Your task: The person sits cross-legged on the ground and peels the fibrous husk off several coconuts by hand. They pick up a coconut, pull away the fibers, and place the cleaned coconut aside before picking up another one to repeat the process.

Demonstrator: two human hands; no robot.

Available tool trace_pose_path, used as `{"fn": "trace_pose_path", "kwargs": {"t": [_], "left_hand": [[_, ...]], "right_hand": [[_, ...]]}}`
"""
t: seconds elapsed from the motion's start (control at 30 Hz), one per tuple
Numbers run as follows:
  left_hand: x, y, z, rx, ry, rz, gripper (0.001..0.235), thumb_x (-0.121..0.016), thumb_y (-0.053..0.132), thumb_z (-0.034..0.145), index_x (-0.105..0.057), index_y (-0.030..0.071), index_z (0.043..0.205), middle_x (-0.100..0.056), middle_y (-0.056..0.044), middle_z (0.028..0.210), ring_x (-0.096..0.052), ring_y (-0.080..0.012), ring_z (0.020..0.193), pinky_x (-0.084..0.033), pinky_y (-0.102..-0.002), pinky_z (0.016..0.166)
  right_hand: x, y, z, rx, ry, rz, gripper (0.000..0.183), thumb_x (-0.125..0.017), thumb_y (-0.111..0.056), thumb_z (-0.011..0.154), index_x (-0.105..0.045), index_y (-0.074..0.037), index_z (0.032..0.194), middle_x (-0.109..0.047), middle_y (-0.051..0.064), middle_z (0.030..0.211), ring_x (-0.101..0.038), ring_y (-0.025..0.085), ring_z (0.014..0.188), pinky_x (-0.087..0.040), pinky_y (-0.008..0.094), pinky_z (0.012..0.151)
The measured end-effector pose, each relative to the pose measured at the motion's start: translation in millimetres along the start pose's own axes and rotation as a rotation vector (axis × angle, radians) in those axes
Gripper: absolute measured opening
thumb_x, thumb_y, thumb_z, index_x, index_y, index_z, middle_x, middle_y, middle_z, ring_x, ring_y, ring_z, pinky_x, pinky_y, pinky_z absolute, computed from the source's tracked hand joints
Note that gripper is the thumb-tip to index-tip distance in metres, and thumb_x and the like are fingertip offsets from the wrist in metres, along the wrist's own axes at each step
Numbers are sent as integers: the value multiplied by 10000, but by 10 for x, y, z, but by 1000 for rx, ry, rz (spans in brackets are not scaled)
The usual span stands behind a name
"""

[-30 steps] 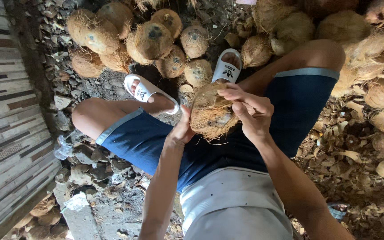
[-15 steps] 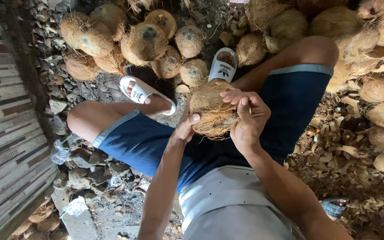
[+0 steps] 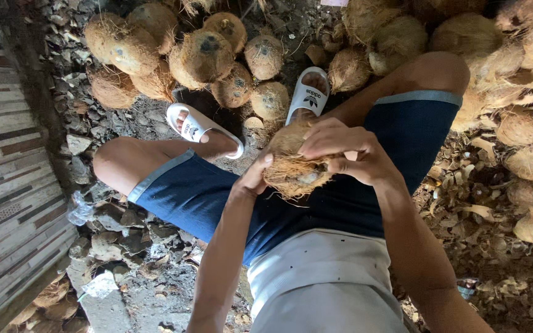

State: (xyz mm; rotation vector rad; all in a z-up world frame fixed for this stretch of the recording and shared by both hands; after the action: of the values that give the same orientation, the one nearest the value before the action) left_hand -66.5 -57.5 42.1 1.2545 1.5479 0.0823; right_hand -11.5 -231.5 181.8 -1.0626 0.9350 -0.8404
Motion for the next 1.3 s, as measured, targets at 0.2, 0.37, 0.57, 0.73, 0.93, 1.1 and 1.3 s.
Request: {"fn": "trace_pose_path", "kwargs": {"t": [0.2,0.37,0.57,0.73,0.93,1.1,1.3], "left_hand": [[-300,389,-39,-14,-65,145,1145,-581,779,769,-243,3,1541,-318,-365,1472,-297,-533,1390,-275,-732,1082],[-156,226,-127,-19,31,410,1275,-512,886,722,-119,10,1561,-170,-377,1550,-149,-575,1427,-155,-773,1093],[-383,625,-30,-409,-22,480,1316,-526,942,678,-99,90,1584,-124,-264,1629,-85,-462,1492,-56,-709,1168],[-172,280,-9,-333,-35,325,1423,-763,752,539,-86,44,1571,-215,-312,1546,-202,-489,1430,-157,-739,1118],[401,-232,105,-397,-3,140,1252,-948,263,555,-202,74,1543,-422,-243,1427,-440,-440,1304,-410,-690,1020],[297,11,53,-404,-23,161,1241,-955,290,513,-283,82,1535,-447,-223,1427,-444,-405,1309,-392,-681,1043],[195,290,17,-492,-47,252,1204,-953,352,579,-281,146,1556,-410,-160,1492,-409,-325,1357,-357,-601,1108]], "right_hand": [[-81,118,7,33,21,52,304,-662,-372,923,-737,-90,1008,-731,165,1050,-555,364,1284,-206,584,1173],[-70,196,-115,40,372,-117,436,-575,-349,996,-648,0,746,-720,182,811,-718,279,930,-395,544,1090],[-4,253,-29,-24,454,40,388,-539,-248,1022,-595,10,739,-675,238,832,-699,338,965,-378,532,1087],[-37,244,-51,-33,576,10,382,-539,-233,1025,-570,15,736,-664,228,817,-700,338,952,-409,490,1070],[-120,134,-55,-35,591,-130,371,-552,-245,1032,-618,29,791,-696,226,884,-696,334,1008,-398,461,1078],[-218,-97,-1,-39,416,-256,548,-560,-487,974,-679,41,1061,-705,233,1104,-591,336,1223,-340,508,1153],[-251,-167,-67,-12,372,-309,336,-489,-251,1058,-628,36,1167,-658,235,1161,-573,439,1205,-383,715,1090]]}}
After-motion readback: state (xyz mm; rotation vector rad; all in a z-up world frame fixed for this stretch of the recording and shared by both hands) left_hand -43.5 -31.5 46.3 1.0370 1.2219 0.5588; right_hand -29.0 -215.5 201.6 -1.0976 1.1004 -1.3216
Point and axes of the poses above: each hand's wrist, its own z-axis towards the middle knuckle, its own x-axis out of the back of the hand, y = z × x, the point moved 4 cm from there along z, towards the middle knuckle
